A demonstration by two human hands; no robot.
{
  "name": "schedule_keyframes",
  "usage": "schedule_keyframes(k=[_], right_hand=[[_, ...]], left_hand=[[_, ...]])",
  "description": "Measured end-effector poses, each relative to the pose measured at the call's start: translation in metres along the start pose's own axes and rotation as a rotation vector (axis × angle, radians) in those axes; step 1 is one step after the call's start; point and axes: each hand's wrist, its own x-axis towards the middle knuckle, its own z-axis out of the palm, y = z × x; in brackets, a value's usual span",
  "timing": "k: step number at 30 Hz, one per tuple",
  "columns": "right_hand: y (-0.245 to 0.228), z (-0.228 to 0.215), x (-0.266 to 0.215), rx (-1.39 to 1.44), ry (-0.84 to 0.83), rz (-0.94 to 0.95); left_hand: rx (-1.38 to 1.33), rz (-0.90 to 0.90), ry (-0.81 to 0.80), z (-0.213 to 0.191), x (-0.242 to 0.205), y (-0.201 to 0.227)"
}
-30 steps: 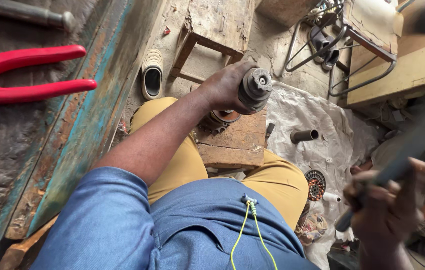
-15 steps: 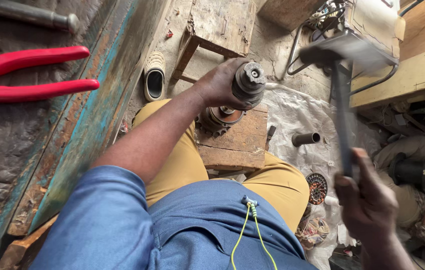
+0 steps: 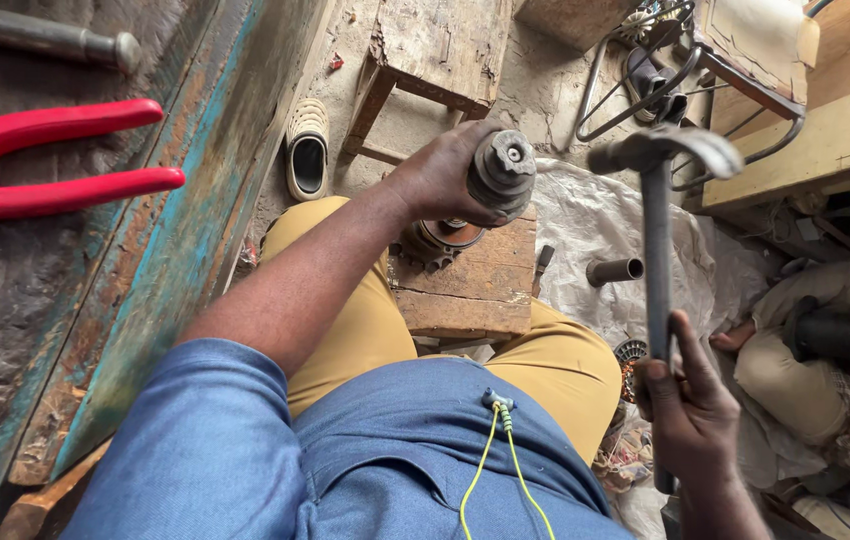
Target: The person uses a hammer and a metal rod to strike and adjust a mechanical part held on a wooden block. They repeatedly reposition the part and strike it to separate or align components.
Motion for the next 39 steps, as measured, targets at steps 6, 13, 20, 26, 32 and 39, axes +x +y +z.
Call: schedule_keyframes(k=[6,13,20,26,32,39], right_hand=[[0.008,0.015,0.000,0.067,-0.043,0.060],[0.041,0.037,0.003,0.330,-0.096,0.358],[0.121,0.056,0.001,0.155,-0.164,0.664],[0.154,0.078,0.009,0.012,-0.205,0.635],[0.165,0.091,0.024,-0.418,-0.336,0.550],[0.182,0.082,0.030,-0.391,-0.403,0.529]], left_hand=[[-0.008,-0.010,-0.022,0.005,0.001,0.004],[-0.035,0.008,0.095,0.001,0.004,-0.011],[-0.087,0.003,0.077,0.005,0.009,-0.016],[-0.090,0.009,0.072,0.005,0.004,-0.016],[-0.034,-0.010,0.075,0.005,0.001,-0.008],[-0.022,-0.101,0.049,0.011,0.004,-0.004]])
